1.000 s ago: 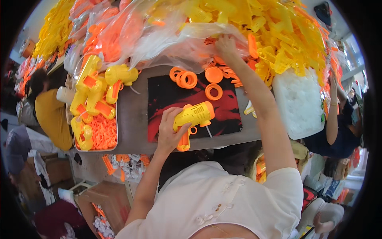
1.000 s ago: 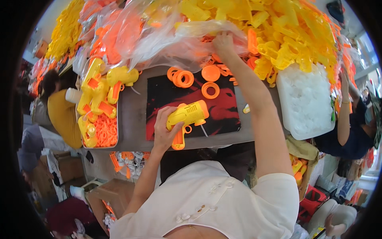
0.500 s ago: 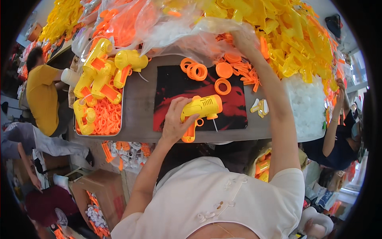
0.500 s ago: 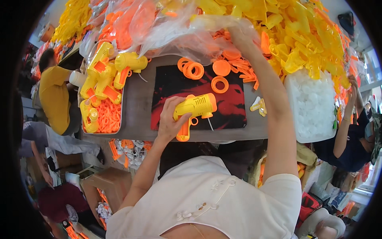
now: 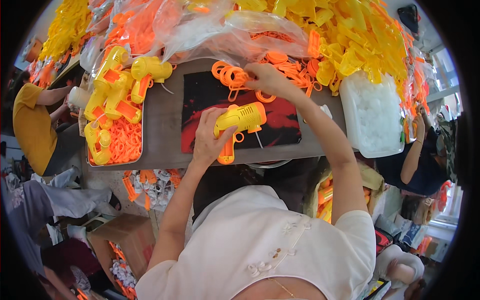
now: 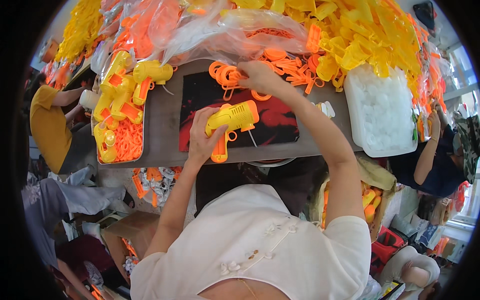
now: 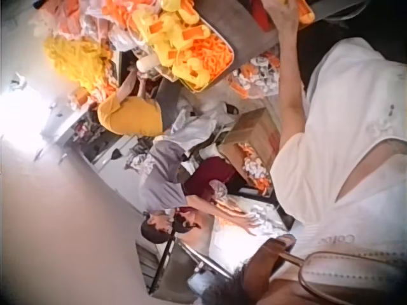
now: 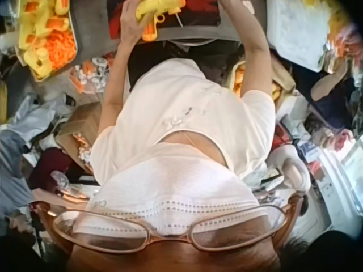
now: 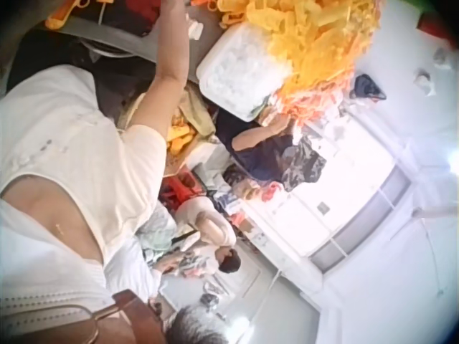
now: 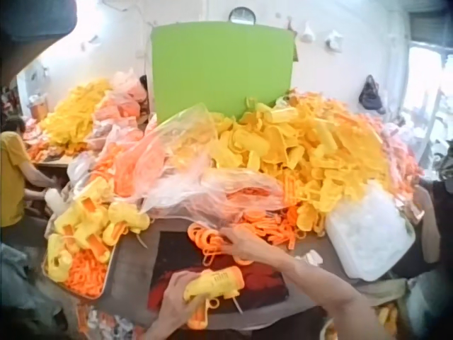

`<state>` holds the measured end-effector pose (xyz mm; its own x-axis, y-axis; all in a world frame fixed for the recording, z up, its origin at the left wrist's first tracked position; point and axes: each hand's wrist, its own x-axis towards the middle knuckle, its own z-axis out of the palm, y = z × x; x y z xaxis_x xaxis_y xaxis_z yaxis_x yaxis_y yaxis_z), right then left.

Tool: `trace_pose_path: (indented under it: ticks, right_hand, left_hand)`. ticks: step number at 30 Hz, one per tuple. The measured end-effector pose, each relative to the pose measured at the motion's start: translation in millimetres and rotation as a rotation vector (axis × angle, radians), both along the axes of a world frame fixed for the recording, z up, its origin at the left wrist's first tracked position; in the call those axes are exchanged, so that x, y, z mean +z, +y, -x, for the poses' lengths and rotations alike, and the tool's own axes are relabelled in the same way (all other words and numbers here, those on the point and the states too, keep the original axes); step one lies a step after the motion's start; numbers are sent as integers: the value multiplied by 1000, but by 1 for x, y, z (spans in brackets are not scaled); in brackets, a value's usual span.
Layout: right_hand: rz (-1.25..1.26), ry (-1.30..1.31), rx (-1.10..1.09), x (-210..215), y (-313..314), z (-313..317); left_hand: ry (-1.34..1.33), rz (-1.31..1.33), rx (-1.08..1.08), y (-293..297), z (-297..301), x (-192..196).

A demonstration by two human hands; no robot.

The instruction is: Assembling plastic toy guns by attaching orange components to yellow gun bodies.

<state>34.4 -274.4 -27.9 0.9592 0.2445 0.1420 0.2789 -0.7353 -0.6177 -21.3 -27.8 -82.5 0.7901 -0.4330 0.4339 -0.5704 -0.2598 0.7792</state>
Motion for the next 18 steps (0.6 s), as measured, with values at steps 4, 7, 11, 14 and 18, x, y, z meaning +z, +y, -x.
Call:
trace_pose_path:
  ticks: [4, 7, 11, 14, 18]
  right_hand:
    - [50, 101, -149, -27, 27, -24]
    - [100, -277, -10, -56, 18, -51]
    - [147, -336, 25, -55, 5, -46]
    - [208, -335, 7, -43, -8, -34]
    - [211, -363, 30, -37, -18, -22]
  left_hand:
    - [0, -11, 1, -2, 4, 2]
    - [-13, -22, 1, -5, 3, 4]
    - [22, -19, -39, 1, 5, 7]
    - [62, -19, -83, 10, 9, 10]
    - [255, 115, -95, 31, 10, 13]
